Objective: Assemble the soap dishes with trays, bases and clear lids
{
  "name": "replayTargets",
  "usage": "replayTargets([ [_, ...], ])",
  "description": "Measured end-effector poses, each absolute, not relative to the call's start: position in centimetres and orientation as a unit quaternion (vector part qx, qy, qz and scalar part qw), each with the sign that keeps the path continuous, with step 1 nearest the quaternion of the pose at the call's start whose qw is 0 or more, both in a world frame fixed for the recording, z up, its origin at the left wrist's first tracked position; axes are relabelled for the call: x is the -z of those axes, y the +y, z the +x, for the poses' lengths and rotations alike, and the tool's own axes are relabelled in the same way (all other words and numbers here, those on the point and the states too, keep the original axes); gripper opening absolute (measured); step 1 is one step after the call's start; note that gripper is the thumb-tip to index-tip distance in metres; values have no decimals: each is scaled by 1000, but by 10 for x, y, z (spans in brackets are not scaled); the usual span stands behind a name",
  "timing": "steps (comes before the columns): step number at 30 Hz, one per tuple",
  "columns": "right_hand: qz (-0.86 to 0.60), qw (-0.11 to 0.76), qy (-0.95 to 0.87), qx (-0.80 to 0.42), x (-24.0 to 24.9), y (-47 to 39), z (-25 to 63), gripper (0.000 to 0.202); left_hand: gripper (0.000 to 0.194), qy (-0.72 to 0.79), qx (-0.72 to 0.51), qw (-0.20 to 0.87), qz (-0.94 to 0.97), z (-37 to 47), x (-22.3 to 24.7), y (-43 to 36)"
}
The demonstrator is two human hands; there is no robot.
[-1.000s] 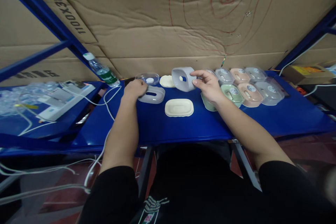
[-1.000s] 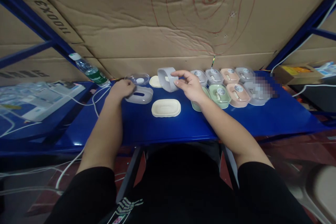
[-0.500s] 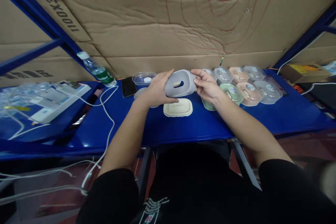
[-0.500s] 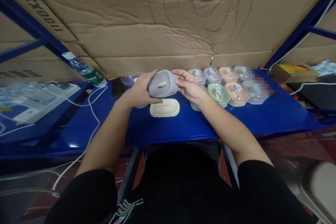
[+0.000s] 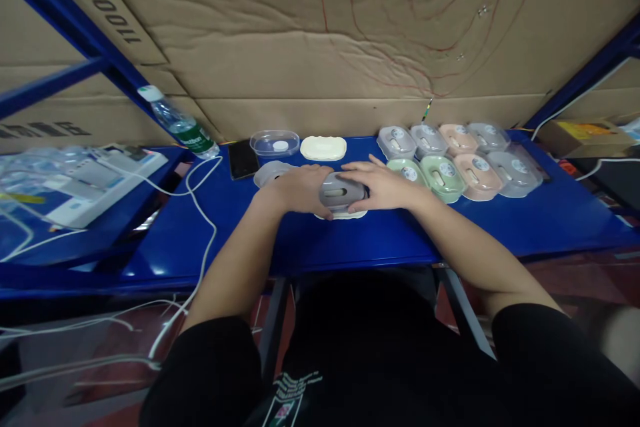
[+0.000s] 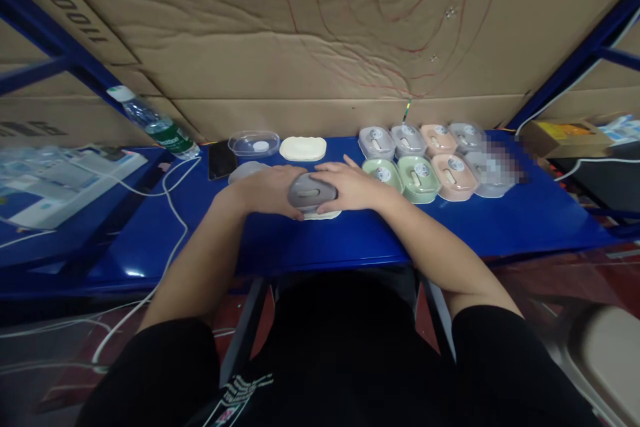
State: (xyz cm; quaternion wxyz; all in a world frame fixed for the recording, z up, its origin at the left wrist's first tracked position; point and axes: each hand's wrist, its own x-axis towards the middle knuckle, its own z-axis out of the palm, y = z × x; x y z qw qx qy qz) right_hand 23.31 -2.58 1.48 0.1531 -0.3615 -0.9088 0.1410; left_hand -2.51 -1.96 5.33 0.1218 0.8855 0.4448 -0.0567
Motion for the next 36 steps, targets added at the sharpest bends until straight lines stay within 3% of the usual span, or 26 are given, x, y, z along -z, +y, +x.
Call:
replayTargets([
  [3,-361,116,-913,-152,-12,-24,233,89,93,452,80,135,878,-19,-51,-19],
  [8,-364,102,-914,-144,-20,-25,238,102,109,430,93,102,892,-11,-44,-22],
  [12,-387,88,-909,-124,-25,-29,238,110,107,418,62,72,903,-6,-32,-24],
  [17,-400,100,-908,-75,-25,-30,239,105,105,412,-7,11,911,-3,-13,-17],
  [24,-410,81,-905,-82,-29,-30,243,105,108,388,-31,90,917,-3,-10,-6],
  [36,-399,81,-907,-106,-26,-24,255,106,116,413,-31,72,907,5,-7,-14],
])
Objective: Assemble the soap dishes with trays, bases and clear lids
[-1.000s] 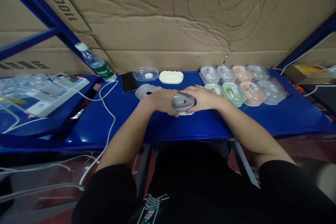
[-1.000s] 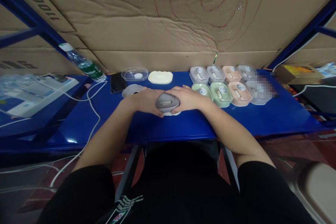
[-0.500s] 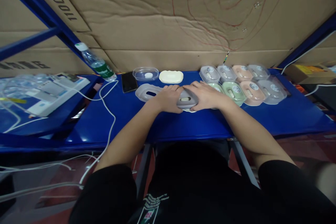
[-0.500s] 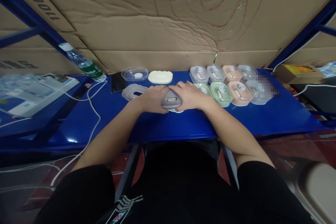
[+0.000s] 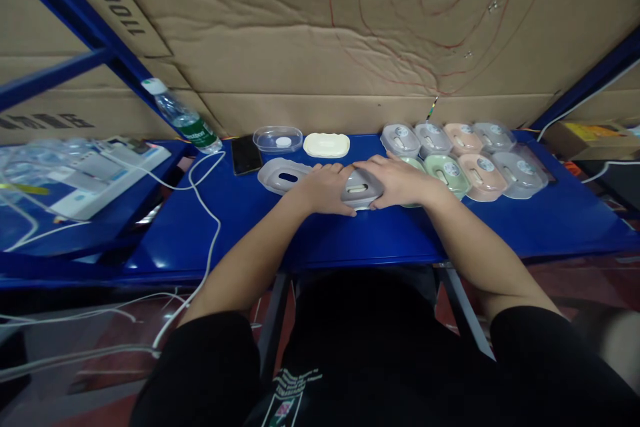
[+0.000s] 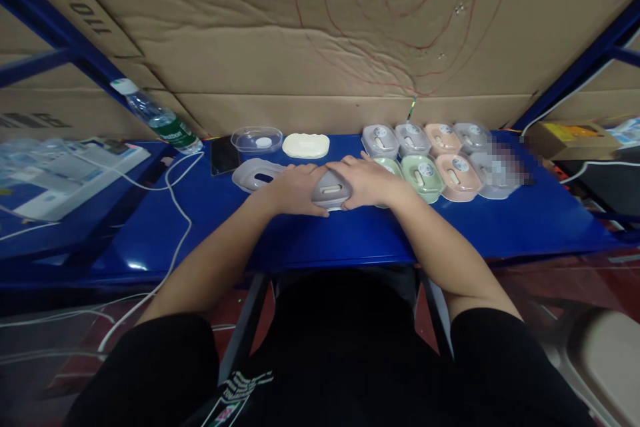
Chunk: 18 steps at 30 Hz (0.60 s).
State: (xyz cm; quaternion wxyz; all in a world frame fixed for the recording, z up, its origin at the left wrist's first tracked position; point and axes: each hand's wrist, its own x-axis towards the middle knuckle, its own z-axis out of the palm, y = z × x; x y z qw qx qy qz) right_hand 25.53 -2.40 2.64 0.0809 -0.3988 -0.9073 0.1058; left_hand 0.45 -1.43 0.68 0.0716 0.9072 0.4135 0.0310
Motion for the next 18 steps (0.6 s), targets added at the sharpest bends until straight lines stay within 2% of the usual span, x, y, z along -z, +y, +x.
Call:
replayTargets([
  [6,-413,50,-903,-112,-17,-18,255,114,114,377,-34,120,918,4,-3,-7],
  [12,-412,61,-902,-111,-14,-20,250,108,93,376,-52,158,912,-4,-10,5],
  [15,-417,68,-900,-112,-15,-21,248,107,64,385,-162,141,898,-24,-14,23],
  [18,-419,69,-898,-113,-15,-22,246,105,56,503,-282,58,815,-57,-16,44],
])
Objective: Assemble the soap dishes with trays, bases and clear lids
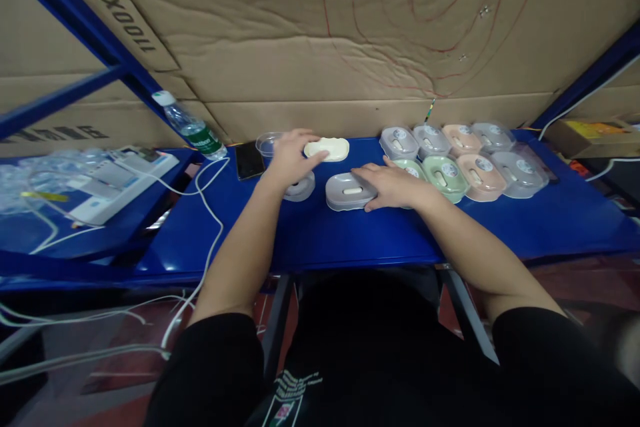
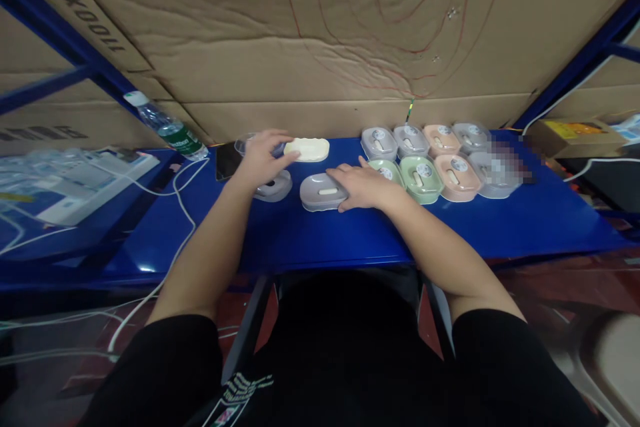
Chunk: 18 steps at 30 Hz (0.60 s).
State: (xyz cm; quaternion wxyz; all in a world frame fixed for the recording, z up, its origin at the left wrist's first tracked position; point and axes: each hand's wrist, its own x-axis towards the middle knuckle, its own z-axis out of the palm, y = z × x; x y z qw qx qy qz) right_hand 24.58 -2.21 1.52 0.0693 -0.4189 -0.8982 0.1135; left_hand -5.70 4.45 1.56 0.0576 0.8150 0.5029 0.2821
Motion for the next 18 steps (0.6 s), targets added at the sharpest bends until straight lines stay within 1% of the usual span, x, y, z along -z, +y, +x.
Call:
replayTargets([
  [2,-416,65,-900,-113,-15,-22,245,104,52,585,-283,16,760,-80,-13,57],
  [4,-415,61,-901,-111,-14,-22,245,103,48,628,-256,9,734,-97,-8,67],
  [11,-410,65,-904,-106,-13,-21,245,97,38,656,-139,24,742,-110,12,85],
  [15,-417,62,-900,-111,-14,-22,244,97,32,657,-163,-5,736,-110,10,84],
  [18,-412,63,-903,-108,-14,-22,244,96,32,649,-185,-15,738,-111,8,81],
])
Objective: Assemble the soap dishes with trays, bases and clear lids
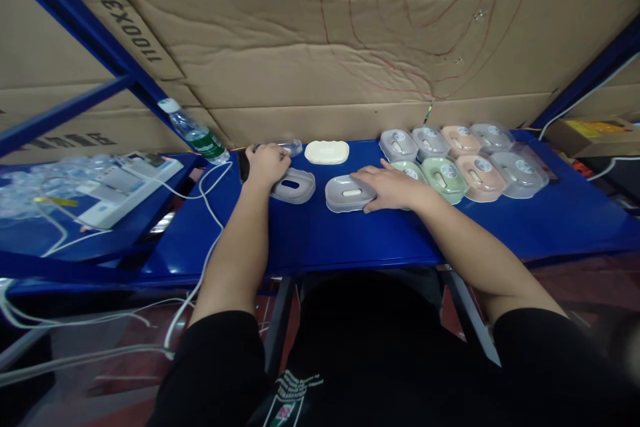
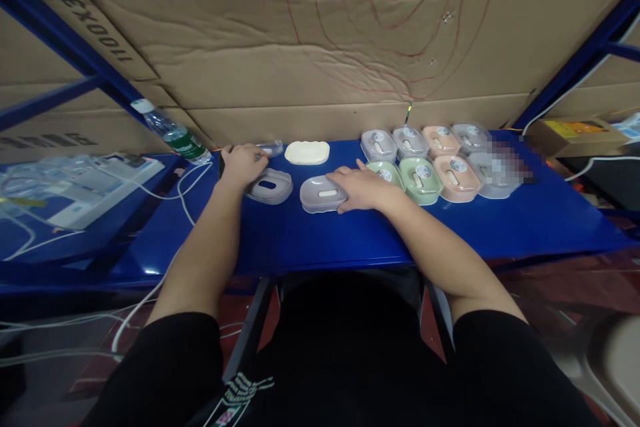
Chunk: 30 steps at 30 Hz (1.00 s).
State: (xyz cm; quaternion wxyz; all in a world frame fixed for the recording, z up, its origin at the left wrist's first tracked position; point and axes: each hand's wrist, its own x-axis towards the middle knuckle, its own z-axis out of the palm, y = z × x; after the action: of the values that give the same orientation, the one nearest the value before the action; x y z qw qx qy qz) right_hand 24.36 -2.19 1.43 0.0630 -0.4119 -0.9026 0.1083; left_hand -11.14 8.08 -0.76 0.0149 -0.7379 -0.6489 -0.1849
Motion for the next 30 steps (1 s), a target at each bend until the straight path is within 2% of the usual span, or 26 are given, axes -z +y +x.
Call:
replayTargets([
  [7,-409,54,-905,-103,-18,-22,242,92,52,-667,213,-14,-714,-111,4,81],
  [11,-419,45,-900,-108,-20,-24,240,93,35,-663,229,0,-712,-109,1,80],
  [15,-413,54,-902,-113,-19,-24,241,98,27,-641,331,66,-689,-105,-4,73],
  [19,-401,77,-905,-121,-20,-22,245,106,46,-544,430,108,-712,-92,-16,58],
  [21,-410,134,-897,-92,-26,-21,249,110,63,-486,457,105,-737,-80,-23,47],
  [24,-432,261,-863,-19,-40,-21,256,118,77,-414,475,52,-775,-56,-29,28],
  [26,-422,303,-854,14,-47,-21,260,125,78,-381,473,-21,-794,-38,-29,16],
  [30,-339,248,-907,18,-50,-25,258,120,68,-309,440,-209,-817,-8,-25,4],
])
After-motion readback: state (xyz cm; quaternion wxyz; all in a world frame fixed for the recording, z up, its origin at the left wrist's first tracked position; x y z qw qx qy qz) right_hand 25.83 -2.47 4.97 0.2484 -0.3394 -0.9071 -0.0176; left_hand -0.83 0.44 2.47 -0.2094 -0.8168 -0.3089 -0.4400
